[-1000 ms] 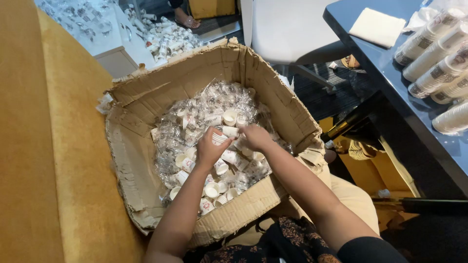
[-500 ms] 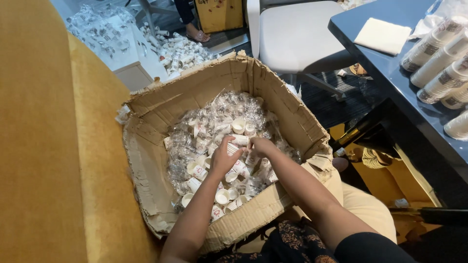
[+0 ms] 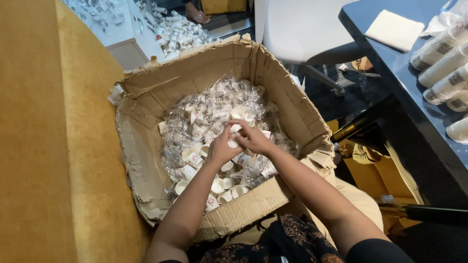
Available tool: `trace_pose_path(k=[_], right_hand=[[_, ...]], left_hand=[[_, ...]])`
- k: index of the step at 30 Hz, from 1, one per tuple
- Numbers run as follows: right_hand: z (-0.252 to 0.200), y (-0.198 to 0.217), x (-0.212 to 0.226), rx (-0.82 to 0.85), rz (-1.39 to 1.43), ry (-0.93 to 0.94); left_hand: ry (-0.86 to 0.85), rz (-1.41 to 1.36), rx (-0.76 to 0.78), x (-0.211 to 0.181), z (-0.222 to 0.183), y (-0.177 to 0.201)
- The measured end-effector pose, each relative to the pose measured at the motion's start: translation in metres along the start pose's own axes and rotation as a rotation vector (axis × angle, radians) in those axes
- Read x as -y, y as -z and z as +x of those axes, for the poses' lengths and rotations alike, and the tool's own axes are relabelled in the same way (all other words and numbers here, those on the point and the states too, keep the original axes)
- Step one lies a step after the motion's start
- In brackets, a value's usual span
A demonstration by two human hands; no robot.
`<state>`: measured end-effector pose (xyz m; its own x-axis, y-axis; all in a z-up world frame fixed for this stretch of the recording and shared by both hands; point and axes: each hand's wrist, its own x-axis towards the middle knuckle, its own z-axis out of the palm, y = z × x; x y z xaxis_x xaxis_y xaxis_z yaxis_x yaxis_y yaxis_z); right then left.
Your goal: Sorting and counting stacks of paper cups from a cardboard box onto a table.
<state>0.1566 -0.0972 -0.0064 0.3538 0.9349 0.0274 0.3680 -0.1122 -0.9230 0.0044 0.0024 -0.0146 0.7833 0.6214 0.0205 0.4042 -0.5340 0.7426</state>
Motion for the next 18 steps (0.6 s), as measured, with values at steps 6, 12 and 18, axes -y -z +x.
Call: trace_pose_path(k=[6,12,18], right_hand=[[0.030,0.006,-0.018,-0.003,-0.155,0.067],[0.046,-0.010,-0.116,0.613,-0.984,-0.176],[0.037,-0.011,-0.127,0.715,-1.096,-0.117]], left_hand=[[0.134,0.035,-0.037,-0.005,-0.001,0.013],[-0.096,-0.081,-0.358,-0.005,-0.002,0.014],[0.047,-0.069,-0.193,-0.015,-0.006,0.011]])
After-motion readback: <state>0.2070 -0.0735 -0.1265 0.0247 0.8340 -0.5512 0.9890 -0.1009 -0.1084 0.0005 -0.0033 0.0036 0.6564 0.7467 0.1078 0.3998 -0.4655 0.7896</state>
